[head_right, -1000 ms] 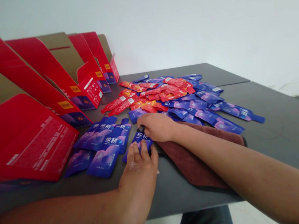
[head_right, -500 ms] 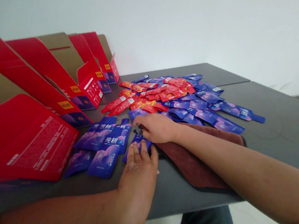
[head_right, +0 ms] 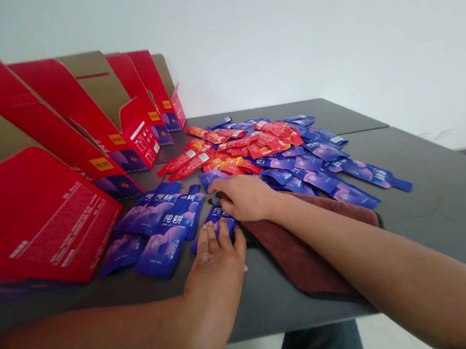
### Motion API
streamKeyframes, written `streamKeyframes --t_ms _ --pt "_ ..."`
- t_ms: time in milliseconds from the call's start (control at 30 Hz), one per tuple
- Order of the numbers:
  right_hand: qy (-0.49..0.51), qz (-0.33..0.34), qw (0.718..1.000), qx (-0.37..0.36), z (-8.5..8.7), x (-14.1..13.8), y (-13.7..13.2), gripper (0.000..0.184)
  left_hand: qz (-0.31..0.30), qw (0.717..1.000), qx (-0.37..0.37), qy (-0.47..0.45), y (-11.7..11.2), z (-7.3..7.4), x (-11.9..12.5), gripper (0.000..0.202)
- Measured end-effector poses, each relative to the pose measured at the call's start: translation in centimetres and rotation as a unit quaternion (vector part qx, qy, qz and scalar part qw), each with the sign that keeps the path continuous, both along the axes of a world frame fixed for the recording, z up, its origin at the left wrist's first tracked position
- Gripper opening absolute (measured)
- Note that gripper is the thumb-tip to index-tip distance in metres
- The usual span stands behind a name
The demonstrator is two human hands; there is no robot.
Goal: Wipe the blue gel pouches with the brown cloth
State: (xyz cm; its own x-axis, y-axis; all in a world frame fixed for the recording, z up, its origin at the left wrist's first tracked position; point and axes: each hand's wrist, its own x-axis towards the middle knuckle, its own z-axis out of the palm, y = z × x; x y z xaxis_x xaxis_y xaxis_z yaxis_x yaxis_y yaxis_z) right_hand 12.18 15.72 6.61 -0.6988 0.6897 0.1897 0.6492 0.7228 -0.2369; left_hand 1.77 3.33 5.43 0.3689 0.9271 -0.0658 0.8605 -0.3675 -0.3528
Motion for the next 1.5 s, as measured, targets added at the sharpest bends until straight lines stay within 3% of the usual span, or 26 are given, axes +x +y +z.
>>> streamKeyframes --t_ms 133,233,333,533,633,933,1033,1200,1300,1500 --pt "0.017 0.096 0.995 -0.034 0.4 -0.1 -0.7 0.037 0.002 1.000 -0.002 0.024 0.0 0.2 0.0 0.048" --pt "0.032 0.120 0.991 -0.046 0.6 -0.2 -1.0 0.037 0.002 0.999 -0.003 0.041 0.1 0.3 0.1 0.050" --pt "0.020 0.096 0.995 -0.037 0.6 -0.2 -0.9 0.037 0.004 0.999 -0.003 0.040 0.0 0.3 0.1 0.050" --pt "-0.016 -0.021 1.000 0.007 0.3 0.2 0.3 0.040 -0.004 0.999 0.005 0.032 0.0 0.1 0.0 0.050" --pt "-0.013 -0.028 0.999 0.013 0.2 0.4 0.6 0.041 -0.004 1.000 0.003 0.029 0.0 0.0 0.0 0.049" --pt "0.045 0.128 0.990 -0.049 0.7 -0.3 -1.0 0.042 0.003 0.998 0.000 0.060 0.0 0.3 0.2 0.049" --pt "0.032 0.099 0.994 -0.035 0.6 -0.2 -0.8 0.042 -0.001 0.998 -0.004 0.056 0.2 0.3 0.2 0.050" --pt "-0.002 -0.011 1.000 0.002 0.4 0.4 0.5 0.044 -0.001 0.999 -0.011 0.048 0.1 0.1 0.0 0.050" --pt "-0.004 -0.028 1.000 0.012 0.3 0.6 0.7 0.044 -0.001 0.999 -0.007 0.046 0.1 -0.1 0.0 0.051" --pt "0.027 0.093 0.995 -0.016 0.7 -0.1 -0.6 0.041 0.007 0.999 0.000 0.041 0.1 0.0 0.1 0.050"
